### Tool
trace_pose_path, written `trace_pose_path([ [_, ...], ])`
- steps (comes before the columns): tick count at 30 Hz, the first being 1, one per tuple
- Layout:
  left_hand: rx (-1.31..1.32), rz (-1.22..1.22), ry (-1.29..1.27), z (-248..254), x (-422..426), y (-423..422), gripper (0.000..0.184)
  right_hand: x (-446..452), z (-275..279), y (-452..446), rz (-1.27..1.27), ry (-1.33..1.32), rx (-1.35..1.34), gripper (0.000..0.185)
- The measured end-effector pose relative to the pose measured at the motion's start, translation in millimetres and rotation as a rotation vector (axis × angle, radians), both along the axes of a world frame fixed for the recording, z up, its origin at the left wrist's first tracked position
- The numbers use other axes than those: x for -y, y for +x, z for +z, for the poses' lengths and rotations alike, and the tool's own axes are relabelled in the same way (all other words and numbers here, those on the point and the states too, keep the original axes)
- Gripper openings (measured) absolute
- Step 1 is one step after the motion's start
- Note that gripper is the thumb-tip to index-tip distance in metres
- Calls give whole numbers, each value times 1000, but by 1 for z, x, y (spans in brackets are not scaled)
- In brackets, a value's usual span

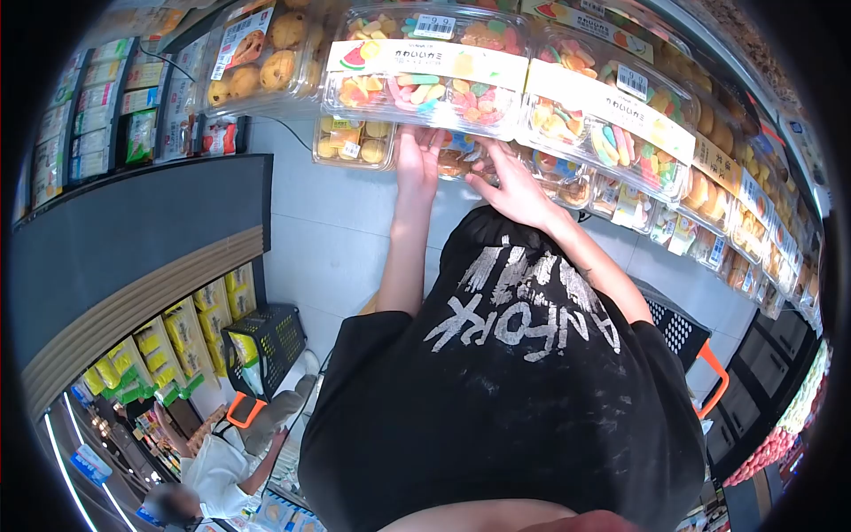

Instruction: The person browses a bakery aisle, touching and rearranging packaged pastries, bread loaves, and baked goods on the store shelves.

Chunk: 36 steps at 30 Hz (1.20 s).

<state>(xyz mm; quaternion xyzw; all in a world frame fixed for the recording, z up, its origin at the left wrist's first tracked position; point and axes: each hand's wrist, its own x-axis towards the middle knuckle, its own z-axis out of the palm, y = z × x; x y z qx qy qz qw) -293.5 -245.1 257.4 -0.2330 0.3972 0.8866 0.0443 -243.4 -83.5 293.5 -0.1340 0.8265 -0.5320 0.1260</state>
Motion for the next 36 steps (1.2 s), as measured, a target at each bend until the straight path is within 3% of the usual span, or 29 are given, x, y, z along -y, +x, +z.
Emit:
trace_pose_path([
  [9, 64, -16, 16, -15, -17, 12, 38, -20, -7, 4, -11, 66, -22, 53],
  [12, 27, -71, -7, -15, -32, 16, 38, -16, -12, 9, -84, -89, 66, 52],
  [15, -11, -111, -22, -12, -33, 18, 37, -23, -16, 11, -54, -80, -9, 51],
  [19, 40, -69, -96, -13, -33, 22, 26, -54, -19, 15, -3, 45, 212, 45],
  [22, -16, -429, -306, -32, -14, 29, 21, -81, -37, 41, 49, 86, 309, 39],
  [24, -145, -802, -614, -42, -17, 38, 17, -90, -28, 53, 131, 116, 440, 35],
  [27, -12, -1434, -852, -109, -21, 56, 23, -63, -8, 45, 354, 70, 268, 32],
  [28, -5, -1561, -898, -134, -24, 63, 24, -46, 3, 41, 363, -245, 224, 32],
  [29, 2, -1689, -944, -159, -23, 72, 25, -21, -5, 34, 496, 1, 121, 35],
  [31, 23, -1819, -1003, -189, -15, 88, 27, 30, 9, 31, 529, -22, -70, 52],
  [32, 36, -1855, -1026, -205, -9, 93, 29, 55, 14, 34, 650, 53, -32, 67],
  [33, 45, -1874, -1054, -215, -4, 97, 30, 71, 41, 32, 933, 209, 126, 82],
  [36, 56, -1847, -1167, -252, -4, 101, 34, 86, 97, 41, 1107, 15, 364, 89],
])
